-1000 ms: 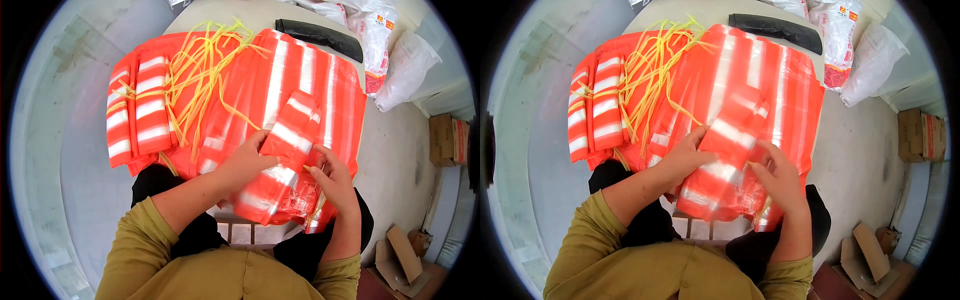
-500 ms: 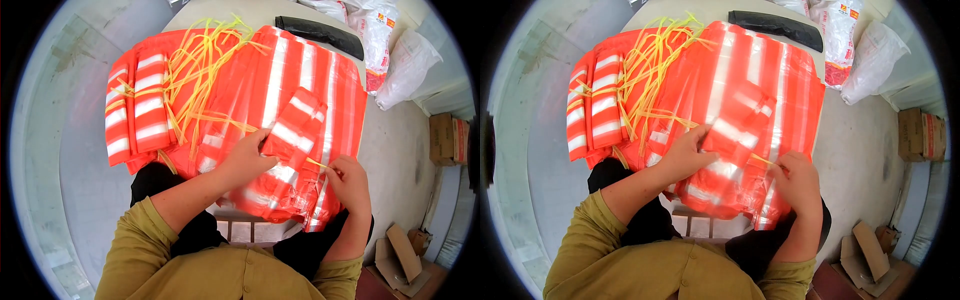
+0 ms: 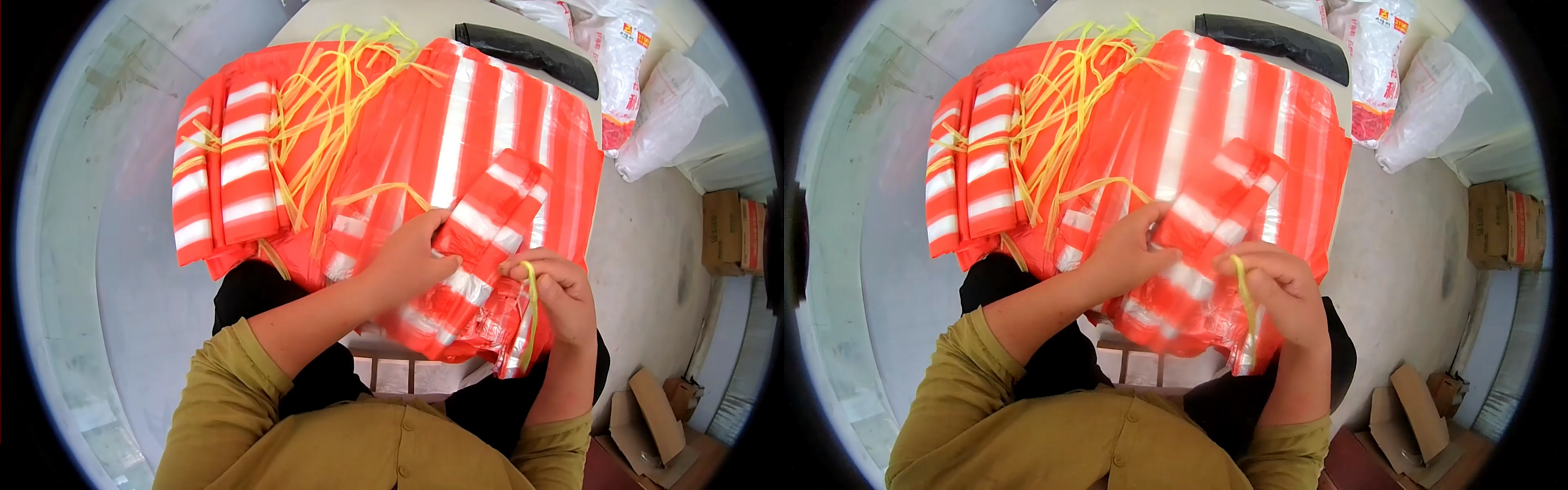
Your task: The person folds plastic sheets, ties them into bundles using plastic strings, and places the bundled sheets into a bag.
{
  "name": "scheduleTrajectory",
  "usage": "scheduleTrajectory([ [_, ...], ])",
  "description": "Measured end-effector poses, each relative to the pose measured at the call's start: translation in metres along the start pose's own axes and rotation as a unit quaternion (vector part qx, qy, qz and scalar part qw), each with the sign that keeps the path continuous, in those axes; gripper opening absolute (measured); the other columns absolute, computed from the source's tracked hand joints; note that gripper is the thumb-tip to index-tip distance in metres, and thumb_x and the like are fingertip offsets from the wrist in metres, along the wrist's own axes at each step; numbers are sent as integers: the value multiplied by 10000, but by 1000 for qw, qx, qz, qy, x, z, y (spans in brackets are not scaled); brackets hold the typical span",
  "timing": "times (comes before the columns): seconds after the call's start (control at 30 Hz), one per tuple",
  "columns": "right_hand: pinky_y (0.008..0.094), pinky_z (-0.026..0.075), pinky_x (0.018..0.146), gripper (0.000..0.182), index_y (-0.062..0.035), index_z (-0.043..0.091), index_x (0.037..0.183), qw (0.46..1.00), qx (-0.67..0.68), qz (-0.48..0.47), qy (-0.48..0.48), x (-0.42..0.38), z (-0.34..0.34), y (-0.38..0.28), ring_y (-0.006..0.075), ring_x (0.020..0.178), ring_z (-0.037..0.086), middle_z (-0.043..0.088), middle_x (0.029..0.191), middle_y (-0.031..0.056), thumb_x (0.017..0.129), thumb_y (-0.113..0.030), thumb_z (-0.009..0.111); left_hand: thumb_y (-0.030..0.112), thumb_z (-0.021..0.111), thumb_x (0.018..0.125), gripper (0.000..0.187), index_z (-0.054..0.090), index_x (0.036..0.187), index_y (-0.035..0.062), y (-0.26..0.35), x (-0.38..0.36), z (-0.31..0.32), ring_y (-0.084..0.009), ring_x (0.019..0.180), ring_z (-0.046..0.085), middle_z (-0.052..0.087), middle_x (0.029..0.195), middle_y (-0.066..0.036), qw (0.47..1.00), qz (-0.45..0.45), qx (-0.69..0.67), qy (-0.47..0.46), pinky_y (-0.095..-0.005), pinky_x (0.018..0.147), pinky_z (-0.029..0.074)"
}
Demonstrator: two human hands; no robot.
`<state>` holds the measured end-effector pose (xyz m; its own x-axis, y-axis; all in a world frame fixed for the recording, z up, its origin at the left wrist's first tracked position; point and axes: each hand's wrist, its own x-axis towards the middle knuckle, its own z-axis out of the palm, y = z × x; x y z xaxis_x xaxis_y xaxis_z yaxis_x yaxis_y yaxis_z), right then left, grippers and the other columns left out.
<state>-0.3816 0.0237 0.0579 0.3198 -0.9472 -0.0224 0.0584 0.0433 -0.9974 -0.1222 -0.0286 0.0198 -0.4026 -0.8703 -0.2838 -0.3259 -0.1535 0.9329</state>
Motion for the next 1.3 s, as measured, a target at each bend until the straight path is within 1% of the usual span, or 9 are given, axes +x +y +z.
scheduleTrajectory([
  [0.1, 390, 520, 1001, 352, 77, 734, 1121, 988, 131, -11, 78, 1, 1, 8, 283, 1095, 680, 715, 1182, 173, 1030, -236, 601, 99, 752, 878, 582, 559, 1416, -7, -4, 1, 2, -181, 1111, 673, 683, 1270, -146, 1000, 17, 1, 10, -333, 947, 550],
  [0.2, 400, 510, 1020, 355, 83, 717, 1172, 979, 179, -80, 52, 6, -6, 12, 298, 1120, 675, 703, 1202, 189, 1011, -216, 614, 116, 760, 871, 582, 562, 1404, -10, -3, 1, 2, -212, 1120, 675, 683, 1265, -162, 1000, 24, 8, 18, -351, 958, 545],
  [0.3, 403, 495, 1053, 374, 74, 698, 1244, 988, 76, -131, 5, 10, -9, 25, 301, 1176, 663, 695, 1246, 187, 990, -190, 626, 140, 771, 867, 594, 560, 1400, -14, -3, 1, 3, -251, 1134, 677, 678, 1261, -192, 999, 36, 23, 24, -368, 974, 536],
  [0.5, 396, 444, 1135, 487, 13, 573, 1473, 974, -208, -85, -11, 24, 46, 14, 331, 1352, 575, 599, 1445, 192, 995, -81, 580, 183, 777, 883, 583, 560, 1386, -18, -6, 1, 7, -344, 1120, 678, 670, 1228, -241, 987, 94, 114, 67, -411, 975, 527],
  [0.67, 408, 399, 1181, 544, -17, 501, 1540, 973, -223, -65, -7, 30, 49, 36, 366, 1414, 511, 522, 1527, 215, 1000, -57, 551, 132, 690, 941, 402, 598, 1311, 6, 5, 3, -8, -403, 1065, 667, 672, 1183, -217, 975, 76, 207, 5, -458, 910, 539],
  [0.83, 416, 381, 1197, 555, -29, 488, 1551, 978, -206, -35, -13, 32, 52, 35, 378, 1437, 486, 521, 1532, 221, 1004, -83, 564, 98, 647, 934, 185, 657, 1113, 51, 11, 4, -19, -381, 1025, 658, 658, 1056, -164, 894, 90, 435, 59, -463, 828, 553],
  [1.13, 443, 395, 1193, 568, -64, 490, 1555, 959, -279, -49, -16, 31, 55, 36, 394, 1436, 481, 527, 1528, 217, 1004, -145, 598, 123, 719, 853, 88, 637, 860, 92, 6, 10, -44, -309, 948, 645, 647, 945, -99, 747, 346, 541, 170, -440, 738, 533],
  [1.23, 452, 407, 1184, 561, -68, 501, 1545, 954, -298, -36, -10, 31, 57, 34, 398, 1426, 487, 533, 1518, 217, 1002, -162, 609, 133, 739, 871, 95, 657, 863, 85, 9, 1, -45, -296, 879, 666, 663, 851, -99, 812, 219, 533, 90, -427, 737, 526],
  [1.3, 445, 446, 1130, 568, -71, 517, 1528, 951, -303, -55, -3, 31, 58, 34, 393, 1359, 531, 568, 1449, 205, 977, -132, 641, 127, 751, 884, 81, 691, 909, 79, 24, -8, -47, -290, 866, 681, 679, 819, -102, 896, 172, 406, 58, -411, 747, 529],
])
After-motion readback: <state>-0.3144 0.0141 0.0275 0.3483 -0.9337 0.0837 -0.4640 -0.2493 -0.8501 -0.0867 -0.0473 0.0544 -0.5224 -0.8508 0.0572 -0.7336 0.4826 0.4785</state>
